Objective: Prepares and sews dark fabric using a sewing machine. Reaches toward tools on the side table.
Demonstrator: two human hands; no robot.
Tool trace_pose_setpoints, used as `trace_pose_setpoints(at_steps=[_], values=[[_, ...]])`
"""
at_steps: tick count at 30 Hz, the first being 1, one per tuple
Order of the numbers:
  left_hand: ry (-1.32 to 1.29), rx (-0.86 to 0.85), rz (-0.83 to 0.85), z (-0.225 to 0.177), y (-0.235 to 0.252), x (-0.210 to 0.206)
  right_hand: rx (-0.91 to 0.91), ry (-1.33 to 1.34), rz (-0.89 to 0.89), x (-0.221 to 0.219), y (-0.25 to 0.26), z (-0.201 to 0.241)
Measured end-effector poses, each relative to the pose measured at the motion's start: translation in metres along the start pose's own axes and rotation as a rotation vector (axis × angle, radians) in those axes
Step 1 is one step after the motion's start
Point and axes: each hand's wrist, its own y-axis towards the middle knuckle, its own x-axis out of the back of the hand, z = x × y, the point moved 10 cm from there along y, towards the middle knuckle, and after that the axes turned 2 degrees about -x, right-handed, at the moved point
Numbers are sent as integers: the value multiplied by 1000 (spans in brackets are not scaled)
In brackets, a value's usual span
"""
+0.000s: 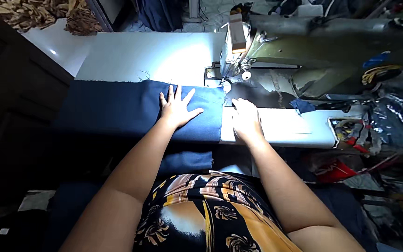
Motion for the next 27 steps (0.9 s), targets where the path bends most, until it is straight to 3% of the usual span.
trace_pose_setpoints(at_steps=[2,8,13,20,23,25,27], values=[[-2,-23,-16,-2,-2,1,47,5,-7,-1,-1,5],[-94,-303,-137,-38,-17,2,183,-52,72,-7,-9,22],[-19,-187,30,-67,-39,-15,186,19,34,-6,-8,18],[57,-221,6,-68,-37,-17,84,68,66,-8,0,10],[55,-143,-12,-52,-16,-14,157,174,-40,5,-5,13],[47,-77,-38,-35,2,-9,268,281,-211,21,-14,15],[49,-4,-43,-17,15,-4,260,424,-262,30,-32,11]])
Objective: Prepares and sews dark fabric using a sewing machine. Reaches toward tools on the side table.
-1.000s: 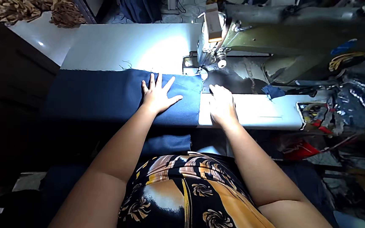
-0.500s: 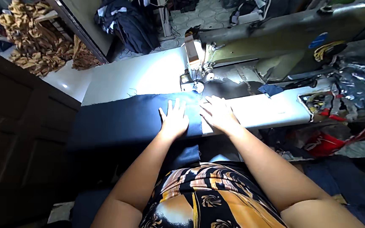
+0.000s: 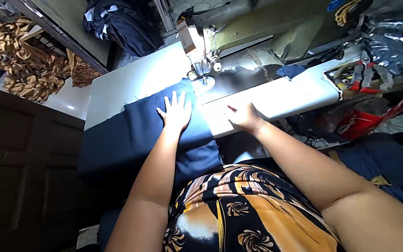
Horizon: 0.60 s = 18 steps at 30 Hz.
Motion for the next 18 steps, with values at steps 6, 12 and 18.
trace_pose_setpoints(at_steps=[6,12,18], values=[[11,125,8,28,23,9,72,231,669,-50,-101,37],[12,131,-9,31,32,11,-122,111,1016,-95,-123,20],[-1,143,9,34,33,10,-120,-6,1223,-132,-135,5]])
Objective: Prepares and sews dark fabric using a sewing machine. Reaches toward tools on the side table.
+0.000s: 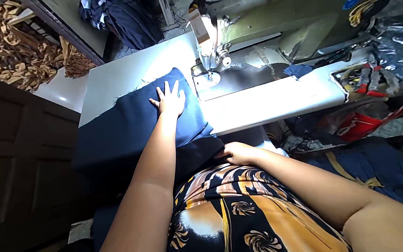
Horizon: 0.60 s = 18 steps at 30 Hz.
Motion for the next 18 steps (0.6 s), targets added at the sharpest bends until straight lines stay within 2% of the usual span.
trace_pose_setpoints(at_steps=[3,7,9,13,15,18], values=[[-9,11,5,3,2,1,193,-58,-89,17,-13,49],[-36,21,-22,13,9,5,426,157,-339,77,-45,106],[-72,26,-86,22,11,11,393,254,-471,108,-54,99],[-157,38,-275,37,10,33,272,389,-666,136,-63,41],[-163,41,-257,41,12,33,208,414,-716,130,-70,24],[-148,24,-176,39,16,30,153,486,-686,112,-76,9]])
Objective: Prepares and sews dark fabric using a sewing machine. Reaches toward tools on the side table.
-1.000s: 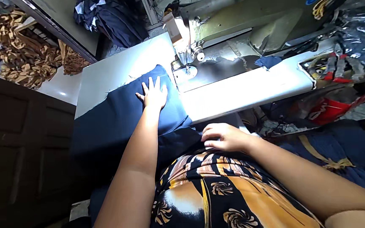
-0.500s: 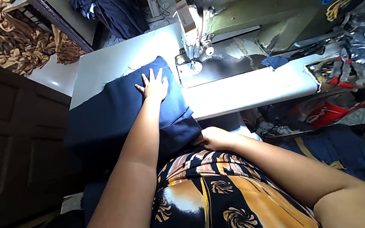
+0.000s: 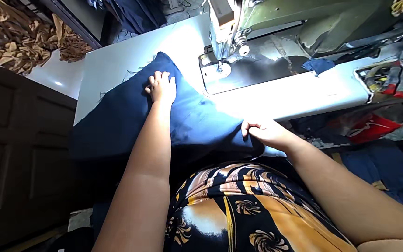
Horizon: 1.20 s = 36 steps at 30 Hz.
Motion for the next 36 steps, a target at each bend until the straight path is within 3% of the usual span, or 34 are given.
trace_pose_setpoints(at_steps=[3,6,8,12,14,18,22,24,26,28,30,32,34,36], values=[[101,-43,175,-7,2,-7,-29,83,31,-2,-8,-8],[38,-66,352,-10,-2,-16,-120,205,10,-1,-11,-16],[-27,-104,305,-11,-4,-17,-149,269,-30,2,-12,-24],[-54,-226,-15,-10,-6,5,-312,250,-186,15,-15,-30],[-33,-193,4,-7,-3,11,-318,107,-225,24,-5,-20],[22,-113,256,-22,-19,22,-204,-245,-168,31,37,12],[-126,-262,431,-50,-84,-2,-6,-364,-117,29,84,26],[23,-129,382,-35,-98,-19,56,-335,-184,32,101,23],[117,-9,256,-3,-80,-18,17,-271,-313,44,108,14],[123,92,245,28,-58,-11,0,-258,-466,58,97,16],[119,159,239,50,-43,-7,262,-315,-586,55,72,41],[120,187,226,58,-32,-5,475,-421,-407,18,52,62],[131,193,231,56,-28,-6,403,-559,-81,-29,51,50],[136,175,233,51,-25,-7,211,-671,11,-41,63,24]])
